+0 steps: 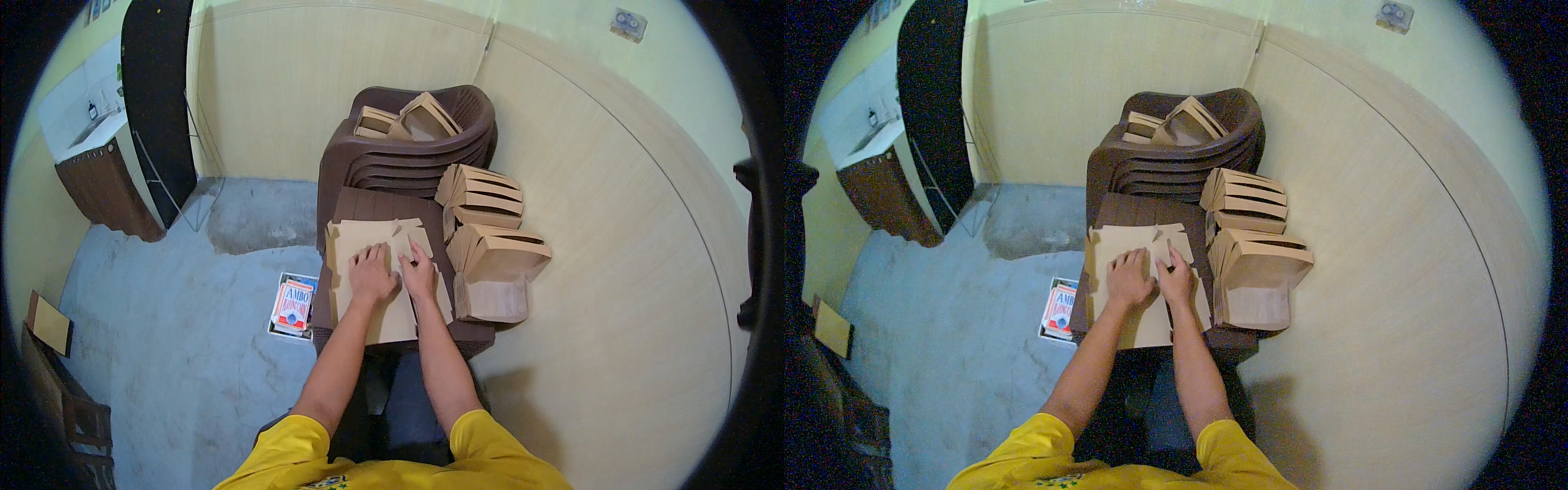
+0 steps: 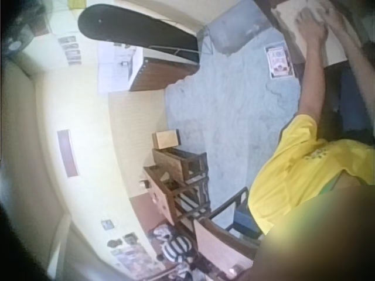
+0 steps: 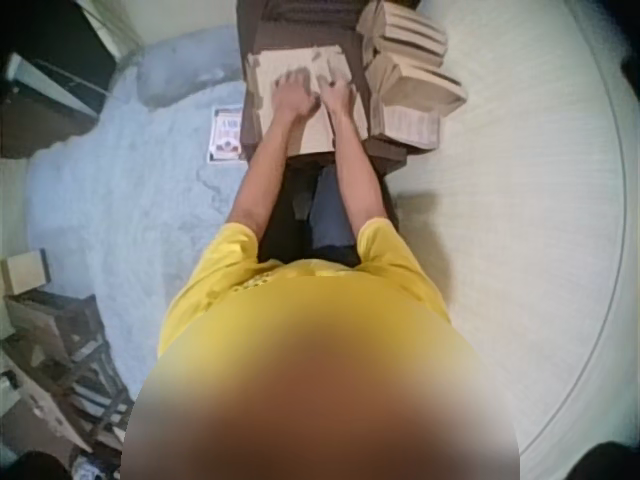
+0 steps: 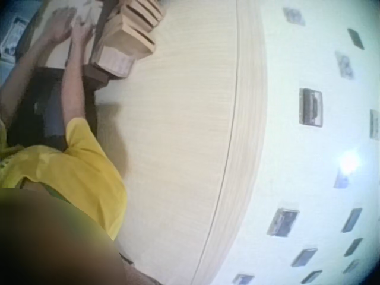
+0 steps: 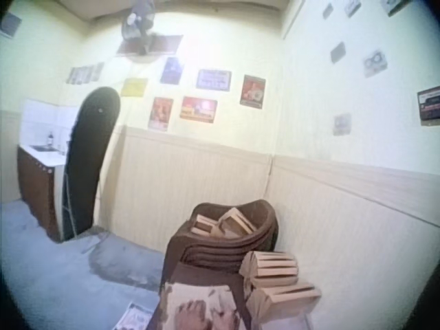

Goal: The person assembles flat cardboard box blanks into small boxes by folding and tucking flaps. They handle each blank one at a time, fold the sides, and secure the flaps to form a finished box, then place it on a growing stack.

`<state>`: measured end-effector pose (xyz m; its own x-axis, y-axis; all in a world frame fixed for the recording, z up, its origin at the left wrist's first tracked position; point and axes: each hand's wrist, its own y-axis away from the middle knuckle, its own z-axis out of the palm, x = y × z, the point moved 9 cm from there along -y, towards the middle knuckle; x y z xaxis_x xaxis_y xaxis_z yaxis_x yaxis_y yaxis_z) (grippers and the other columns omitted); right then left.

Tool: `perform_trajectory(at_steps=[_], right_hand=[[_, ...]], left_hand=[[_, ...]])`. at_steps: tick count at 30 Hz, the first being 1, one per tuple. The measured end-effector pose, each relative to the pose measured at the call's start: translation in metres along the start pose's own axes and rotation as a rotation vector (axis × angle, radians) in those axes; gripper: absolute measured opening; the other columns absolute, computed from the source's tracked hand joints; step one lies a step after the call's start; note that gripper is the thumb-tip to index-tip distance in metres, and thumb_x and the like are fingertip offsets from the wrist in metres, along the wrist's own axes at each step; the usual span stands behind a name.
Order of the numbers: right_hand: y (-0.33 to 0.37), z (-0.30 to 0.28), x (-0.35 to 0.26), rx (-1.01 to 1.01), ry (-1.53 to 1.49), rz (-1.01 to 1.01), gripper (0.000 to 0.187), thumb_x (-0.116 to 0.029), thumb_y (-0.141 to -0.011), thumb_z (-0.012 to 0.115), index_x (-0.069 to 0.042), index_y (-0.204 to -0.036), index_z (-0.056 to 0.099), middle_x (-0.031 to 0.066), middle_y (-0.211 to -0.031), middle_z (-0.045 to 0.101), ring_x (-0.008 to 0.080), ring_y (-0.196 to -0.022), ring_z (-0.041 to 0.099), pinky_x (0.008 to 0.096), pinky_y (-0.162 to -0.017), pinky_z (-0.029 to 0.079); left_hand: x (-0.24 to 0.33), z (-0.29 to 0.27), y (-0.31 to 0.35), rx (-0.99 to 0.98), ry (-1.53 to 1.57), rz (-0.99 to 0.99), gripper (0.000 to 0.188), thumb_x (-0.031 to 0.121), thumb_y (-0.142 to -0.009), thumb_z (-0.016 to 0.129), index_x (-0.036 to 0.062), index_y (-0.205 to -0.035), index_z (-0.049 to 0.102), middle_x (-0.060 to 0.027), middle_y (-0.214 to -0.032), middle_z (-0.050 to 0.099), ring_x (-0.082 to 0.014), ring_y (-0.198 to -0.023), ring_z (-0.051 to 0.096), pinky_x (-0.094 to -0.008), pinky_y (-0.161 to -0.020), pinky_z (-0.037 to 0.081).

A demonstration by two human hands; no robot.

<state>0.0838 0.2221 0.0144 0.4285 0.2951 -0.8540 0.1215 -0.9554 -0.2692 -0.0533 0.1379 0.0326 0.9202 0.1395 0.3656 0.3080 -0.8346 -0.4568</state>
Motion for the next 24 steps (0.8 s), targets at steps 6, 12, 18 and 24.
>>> perform_trajectory(at_steps=[6, 12, 18, 24], right_hand=[[0.012, -0.005, -0.006, -0.093, 0.161, -0.042, 0.054, -0.044, -0.100, 0.070, -0.014, -0.145, 0.069, 0.0230, -0.144, 0.066, 0.0374, -0.132, 0.064, 0.0477, -0.111, 0.049], [0.014, 0.002, -0.023, -0.201, 0.071, -0.184, 0.056, -0.054, -0.109, 0.050, -0.017, -0.144, 0.072, 0.0140, -0.149, 0.067, 0.0331, -0.148, 0.051, 0.0537, -0.121, 0.034], [0.012, 0.032, -0.013, -0.355, 0.338, -0.272, 0.058, -0.051, -0.113, 0.038, -0.016, -0.142, 0.074, 0.0090, -0.142, 0.073, 0.0279, -0.149, 0.052, 0.0521, -0.123, 0.032], [-0.014, 0.010, 0.009, -0.261, -0.227, 0.075, 0.026, -0.026, -0.097, 0.078, -0.009, -0.117, 0.079, 0.0102, -0.108, 0.081, 0.0167, -0.104, 0.074, 0.0339, -0.095, 0.055]], left_hand=[[-0.006, 0.005, -0.027, -0.174, -0.026, -0.106, 0.057, 0.031, -0.094, 0.066, 0.0268, -0.151, 0.063, -0.0038, -0.136, 0.063, -0.0300, -0.127, 0.053, -0.0485, -0.103, 0.041], [-0.023, 0.027, -0.044, -0.245, 0.017, -0.137, 0.048, 0.029, -0.097, 0.064, 0.0241, -0.145, 0.068, -0.0057, -0.133, 0.065, -0.0340, -0.128, 0.054, -0.0484, -0.102, 0.046], [-0.057, 0.020, -0.045, 0.084, 0.527, -0.160, 0.039, 0.019, -0.098, 0.063, 0.0089, -0.134, 0.073, -0.0149, -0.133, 0.067, -0.0399, -0.134, 0.054, -0.0511, -0.112, 0.046], [-0.036, 0.023, -0.036, -0.012, 0.333, 0.034, 0.024, 0.005, -0.092, 0.066, -0.0028, -0.114, 0.075, -0.0203, -0.126, 0.069, -0.0435, -0.134, 0.055, -0.0480, -0.115, 0.048]])
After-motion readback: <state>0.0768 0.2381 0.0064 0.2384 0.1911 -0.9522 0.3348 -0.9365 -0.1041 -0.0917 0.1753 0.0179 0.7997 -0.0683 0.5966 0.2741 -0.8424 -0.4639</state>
